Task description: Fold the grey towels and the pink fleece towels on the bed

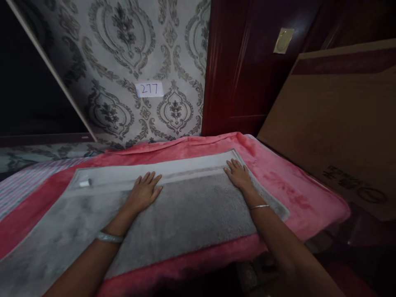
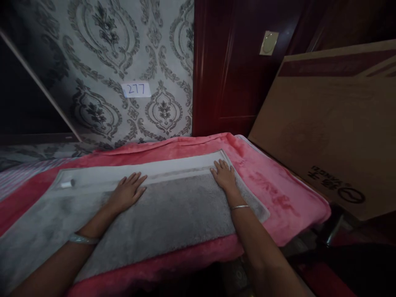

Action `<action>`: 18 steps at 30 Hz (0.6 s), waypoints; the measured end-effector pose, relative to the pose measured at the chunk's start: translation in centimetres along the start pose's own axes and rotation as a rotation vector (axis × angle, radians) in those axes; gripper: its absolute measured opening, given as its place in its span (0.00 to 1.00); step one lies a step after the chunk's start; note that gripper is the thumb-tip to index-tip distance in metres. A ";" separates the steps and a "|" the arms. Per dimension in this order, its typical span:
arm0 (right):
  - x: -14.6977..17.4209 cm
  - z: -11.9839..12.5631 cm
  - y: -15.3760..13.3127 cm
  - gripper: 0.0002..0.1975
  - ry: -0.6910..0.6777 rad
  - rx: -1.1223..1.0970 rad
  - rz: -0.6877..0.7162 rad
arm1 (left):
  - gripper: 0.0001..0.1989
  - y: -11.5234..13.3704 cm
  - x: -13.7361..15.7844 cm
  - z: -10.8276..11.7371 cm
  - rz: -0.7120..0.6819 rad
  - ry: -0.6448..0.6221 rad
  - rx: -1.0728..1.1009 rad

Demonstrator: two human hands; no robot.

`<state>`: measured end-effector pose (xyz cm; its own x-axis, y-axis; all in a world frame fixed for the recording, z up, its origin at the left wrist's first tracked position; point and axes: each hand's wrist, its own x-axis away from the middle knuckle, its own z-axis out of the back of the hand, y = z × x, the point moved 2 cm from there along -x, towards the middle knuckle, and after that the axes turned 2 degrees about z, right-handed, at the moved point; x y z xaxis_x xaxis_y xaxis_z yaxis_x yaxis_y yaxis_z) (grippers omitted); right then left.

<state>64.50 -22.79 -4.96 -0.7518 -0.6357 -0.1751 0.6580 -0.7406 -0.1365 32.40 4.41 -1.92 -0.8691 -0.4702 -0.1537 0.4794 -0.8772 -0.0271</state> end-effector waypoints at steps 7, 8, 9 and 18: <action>0.0 0.3 0.2 0.31 0.014 0.053 -0.025 | 0.31 0.7 0.8 0.7 0.089 0.084 -0.060; 0.0 0.6 0.1 0.31 -0.025 0.055 -0.023 | 0.32 0.6 0.9 0.8 0.087 0.060 -0.050; 0.0 0.9 0.0 0.31 -0.071 0.056 -0.024 | 0.32 0.5 1.0 0.9 0.081 0.024 -0.034; 6.6 0.2 5.2 0.32 -0.111 0.074 0.039 | 0.31 -8.9 9.4 1.6 0.160 -0.056 -0.019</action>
<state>62.97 -30.86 -6.65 -0.7283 -0.6818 -0.0691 0.6852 -0.7259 -0.0591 19.78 7.70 -1.57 -0.7867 -0.6088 -0.1022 0.6139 -0.7890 -0.0258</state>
